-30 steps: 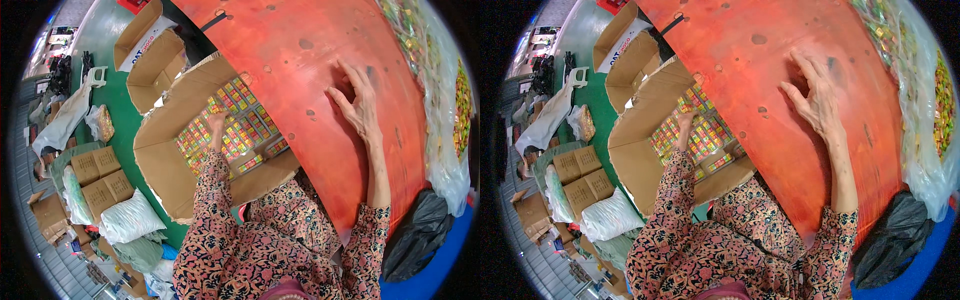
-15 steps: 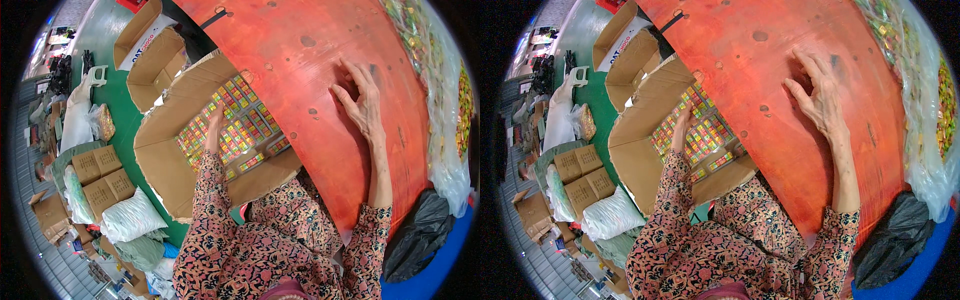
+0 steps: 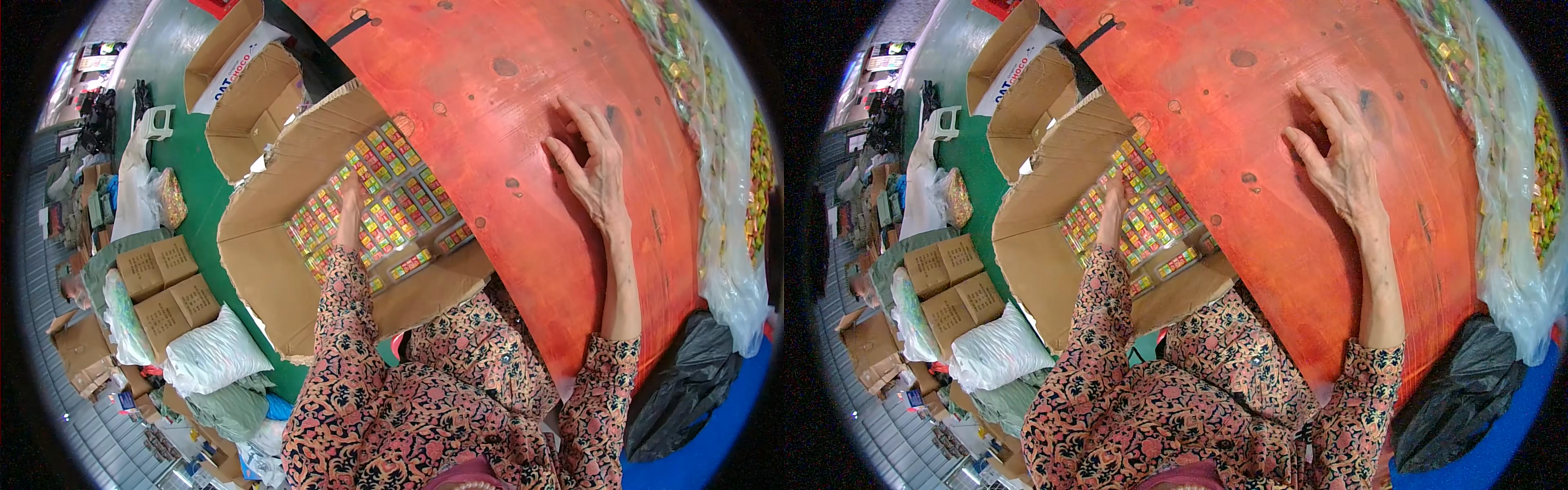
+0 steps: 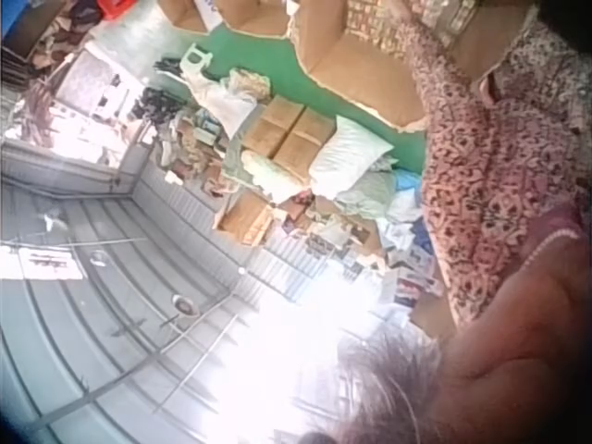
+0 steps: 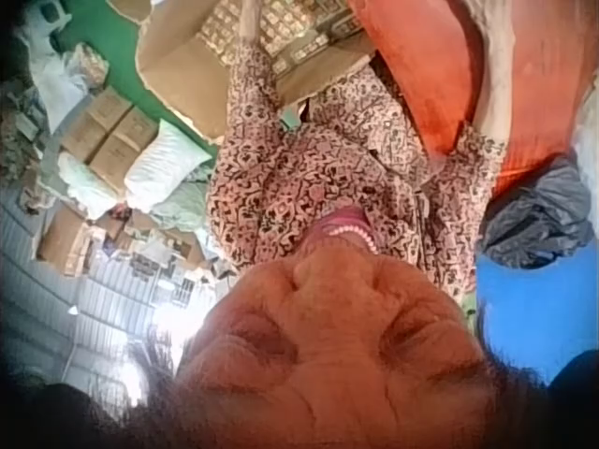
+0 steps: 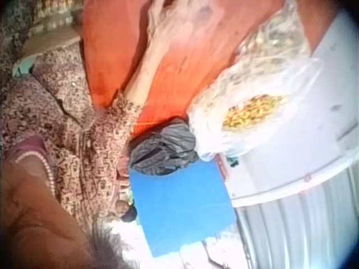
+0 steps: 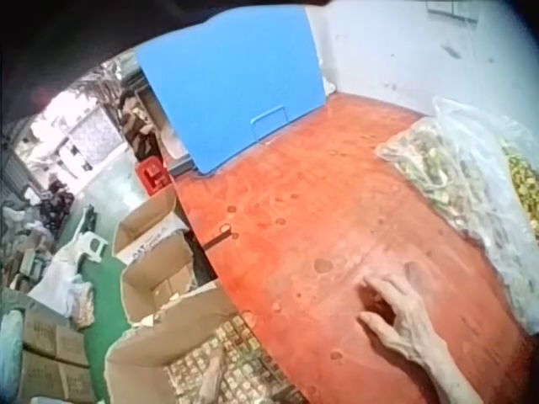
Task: Sorting and packing individual small candies into plastic organizer trays on a factory workbench.
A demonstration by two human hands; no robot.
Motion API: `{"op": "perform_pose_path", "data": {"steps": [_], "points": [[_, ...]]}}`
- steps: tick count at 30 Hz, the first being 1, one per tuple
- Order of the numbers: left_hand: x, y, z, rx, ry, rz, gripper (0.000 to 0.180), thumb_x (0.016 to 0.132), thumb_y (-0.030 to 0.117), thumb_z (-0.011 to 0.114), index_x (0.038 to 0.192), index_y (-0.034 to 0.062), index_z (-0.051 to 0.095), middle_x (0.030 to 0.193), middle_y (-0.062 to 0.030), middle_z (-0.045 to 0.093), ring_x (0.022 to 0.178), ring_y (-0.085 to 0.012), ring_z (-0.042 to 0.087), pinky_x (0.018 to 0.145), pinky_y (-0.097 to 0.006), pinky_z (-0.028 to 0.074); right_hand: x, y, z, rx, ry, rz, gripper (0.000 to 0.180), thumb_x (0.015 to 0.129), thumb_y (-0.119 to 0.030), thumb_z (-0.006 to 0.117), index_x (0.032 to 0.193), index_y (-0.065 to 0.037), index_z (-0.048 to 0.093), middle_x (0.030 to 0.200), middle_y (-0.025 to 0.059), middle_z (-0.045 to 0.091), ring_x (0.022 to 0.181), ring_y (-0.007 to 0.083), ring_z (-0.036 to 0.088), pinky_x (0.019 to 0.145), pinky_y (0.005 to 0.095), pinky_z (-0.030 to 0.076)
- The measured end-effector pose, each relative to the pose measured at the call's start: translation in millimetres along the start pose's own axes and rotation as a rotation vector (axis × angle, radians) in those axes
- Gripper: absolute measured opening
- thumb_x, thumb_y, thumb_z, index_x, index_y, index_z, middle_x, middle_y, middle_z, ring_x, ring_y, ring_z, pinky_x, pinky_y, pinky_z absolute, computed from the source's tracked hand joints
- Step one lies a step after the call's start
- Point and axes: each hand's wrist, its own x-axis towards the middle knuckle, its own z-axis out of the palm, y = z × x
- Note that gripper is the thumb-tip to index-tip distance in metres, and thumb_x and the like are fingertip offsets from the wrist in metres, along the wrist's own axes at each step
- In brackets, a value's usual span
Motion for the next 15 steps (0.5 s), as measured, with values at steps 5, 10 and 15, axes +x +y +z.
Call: {"op": "perform_pose_path", "data": {"steps": [5,10,15], "points": [[29,5,-46,0.196,-0.045,-0.026,0.040,0.090,0.041,0.043,0.104,0.0041,0.050,0.092,-0.0080,0.053,0.082,-0.0200,0.052,0.079,-0.046,0.042,7,-9,7,0.086,-0.004,-0.009,0.044,0.077,-0.010,0.064,0.118,-0.002,0.052,0.102,0.0079,0.055,0.085,0.0183,0.052,0.077,0.0291,0.044],[60,2,-82,-0.010,-0.043,0.090,0.039,0.089,0.045,0.043,0.095,0.0081,0.051,0.083,-0.0060,0.055,0.072,-0.0197,0.054,0.067,-0.042,0.047,10,-17,-3,0.066,0.015,0.005,0.041,0.076,-0.008,0.064,0.115,-0.002,0.053,0.098,0.0082,0.055,0.085,0.0185,0.054,0.076,0.0289,0.045],[-35,-17,-15,0.026,-0.377,0.145,0.031,0.091,0.017,0.045,0.116,0.0000,0.040,0.105,-0.0153,0.059,0.100,-0.0236,0.058,0.076,-0.033,0.049,-15,21,-17,-0.265,-0.018,-0.053,0.033,0.074,-0.010,0.060,0.106,-0.005,0.055,0.109,0.0142,0.055,0.102,0.0306,0.052,0.090,0.0388,0.040]]}}
